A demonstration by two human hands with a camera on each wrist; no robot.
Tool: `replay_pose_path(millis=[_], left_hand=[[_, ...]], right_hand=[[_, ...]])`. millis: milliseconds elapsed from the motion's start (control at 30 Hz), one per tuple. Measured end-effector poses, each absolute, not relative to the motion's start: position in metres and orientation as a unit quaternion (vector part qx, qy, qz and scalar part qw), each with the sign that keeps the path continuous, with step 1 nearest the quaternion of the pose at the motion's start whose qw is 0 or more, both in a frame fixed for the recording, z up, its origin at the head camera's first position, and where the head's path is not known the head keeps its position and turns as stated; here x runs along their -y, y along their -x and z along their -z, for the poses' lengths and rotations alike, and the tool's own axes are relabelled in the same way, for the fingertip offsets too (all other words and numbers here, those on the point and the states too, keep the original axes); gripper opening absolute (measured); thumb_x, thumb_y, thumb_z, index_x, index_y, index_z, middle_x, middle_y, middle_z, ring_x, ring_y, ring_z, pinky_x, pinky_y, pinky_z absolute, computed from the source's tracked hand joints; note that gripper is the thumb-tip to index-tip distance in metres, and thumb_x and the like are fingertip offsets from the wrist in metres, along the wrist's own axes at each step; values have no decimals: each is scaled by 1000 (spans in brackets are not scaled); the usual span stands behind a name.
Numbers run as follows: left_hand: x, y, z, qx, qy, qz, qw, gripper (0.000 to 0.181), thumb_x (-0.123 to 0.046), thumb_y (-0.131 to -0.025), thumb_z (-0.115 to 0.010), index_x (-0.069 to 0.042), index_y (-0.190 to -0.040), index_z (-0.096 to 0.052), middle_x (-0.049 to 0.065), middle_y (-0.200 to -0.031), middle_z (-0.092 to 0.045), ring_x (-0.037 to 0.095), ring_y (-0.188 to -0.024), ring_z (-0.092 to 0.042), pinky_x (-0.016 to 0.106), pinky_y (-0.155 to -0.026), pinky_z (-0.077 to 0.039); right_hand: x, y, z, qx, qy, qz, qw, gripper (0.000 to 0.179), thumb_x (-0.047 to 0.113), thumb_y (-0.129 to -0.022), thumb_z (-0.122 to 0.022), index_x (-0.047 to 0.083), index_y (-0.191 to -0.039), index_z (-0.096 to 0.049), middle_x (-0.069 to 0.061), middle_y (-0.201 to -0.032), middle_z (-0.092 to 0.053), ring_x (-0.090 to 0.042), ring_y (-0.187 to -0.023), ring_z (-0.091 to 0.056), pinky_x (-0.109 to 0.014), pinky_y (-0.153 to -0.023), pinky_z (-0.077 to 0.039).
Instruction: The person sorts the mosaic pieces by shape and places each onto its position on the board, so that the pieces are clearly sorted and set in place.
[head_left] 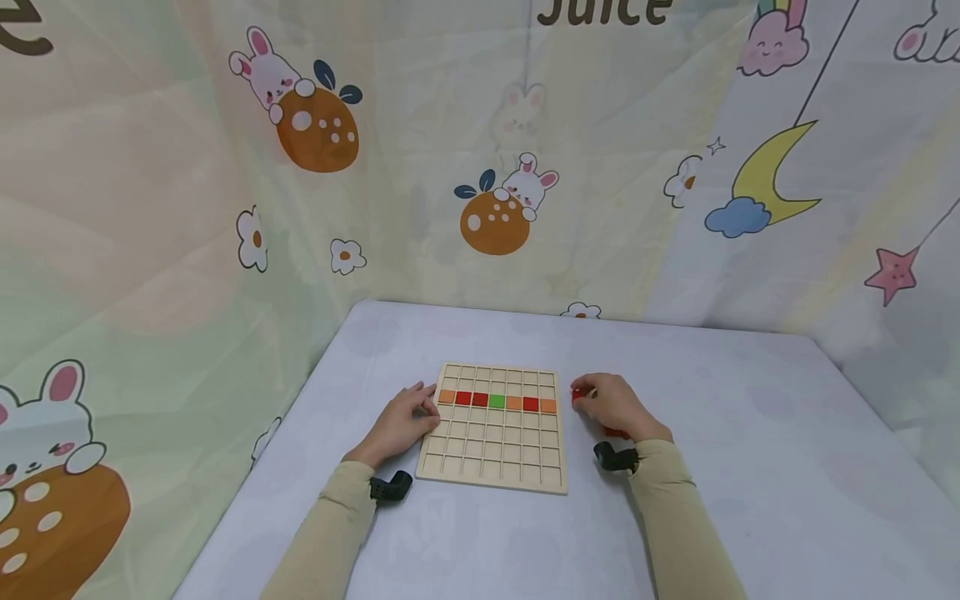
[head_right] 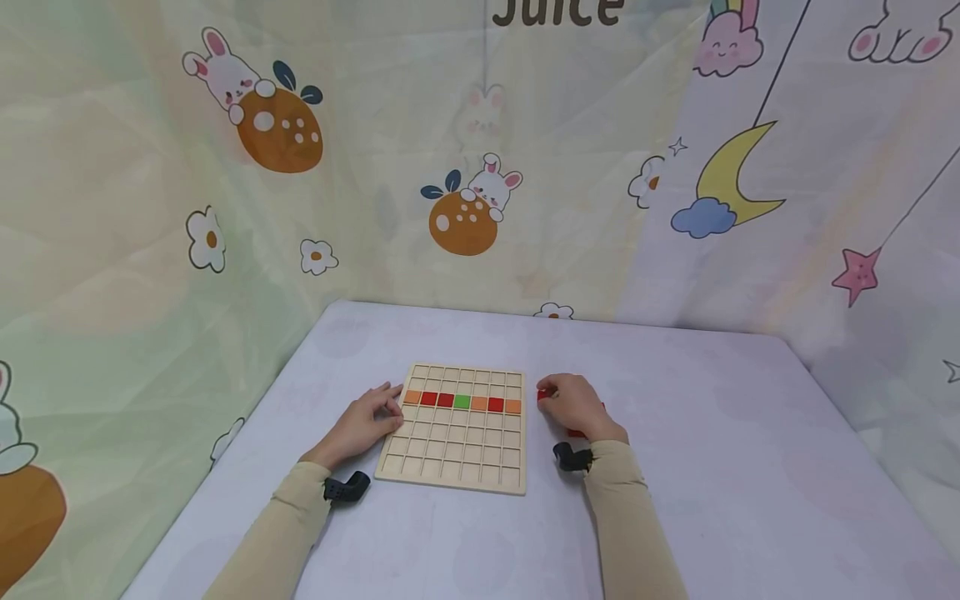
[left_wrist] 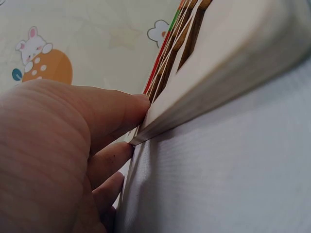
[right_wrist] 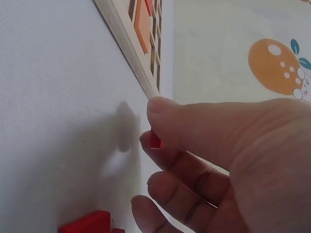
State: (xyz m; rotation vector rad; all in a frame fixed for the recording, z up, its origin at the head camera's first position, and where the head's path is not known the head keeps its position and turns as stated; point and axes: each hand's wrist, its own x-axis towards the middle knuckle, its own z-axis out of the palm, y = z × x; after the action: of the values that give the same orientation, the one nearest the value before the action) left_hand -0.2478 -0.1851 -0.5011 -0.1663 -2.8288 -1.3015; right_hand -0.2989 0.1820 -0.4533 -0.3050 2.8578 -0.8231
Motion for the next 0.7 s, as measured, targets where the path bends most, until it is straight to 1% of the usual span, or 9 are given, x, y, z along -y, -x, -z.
replay_pose_path(millis=[100, 233, 467, 700], left_hand=[[185, 248, 501, 907, 53, 419, 10, 13, -16, -85, -74, -22, -79, -65, 4, -148, -48, 30, -147, -24, 52, -122, -13], [185, 247, 499, 907, 53, 418, 6, 12, -15, -85, -74, -21, -80, -65, 4, -148, -47, 29, -147, -24, 51, -123, -13], [185, 247, 499, 909, 54, 414, 7, 13, -15, -86, -74, -22, -80, -65, 4, -149, -47, 30, -147, -24, 52, -122, -13], [185, 247, 499, 910, 57, 411, 7, 12, -15, -86, -73, -21, -80, -65, 4, -149, -47, 29, -147, -25, 50, -123, -14]], right_hand=[[-182, 299, 453, -952, 104, 276, 76, 31, 17, -90, -69, 9, -120, -67, -7, -106, -65, -25, -91, -55, -38, -78, -54], [-182, 299, 454, -949, 119, 282, 76, 30, 18, -90, -69, 10, -118, -68, -4, -101, -65, -23, -88, -54, -33, -72, -53], [-177, 299, 451, -943, 148, 284, 87, 27, 19, -87, -71, 12, -113, -68, -1, -91, -62, -19, -79, -53, -28, -62, -47], [-167, 293, 443, -938, 173, 279, 113, 27, 20, -83, -77, 13, -108, -69, 0, -85, -60, -19, -78, -51, -28, -63, -45]])
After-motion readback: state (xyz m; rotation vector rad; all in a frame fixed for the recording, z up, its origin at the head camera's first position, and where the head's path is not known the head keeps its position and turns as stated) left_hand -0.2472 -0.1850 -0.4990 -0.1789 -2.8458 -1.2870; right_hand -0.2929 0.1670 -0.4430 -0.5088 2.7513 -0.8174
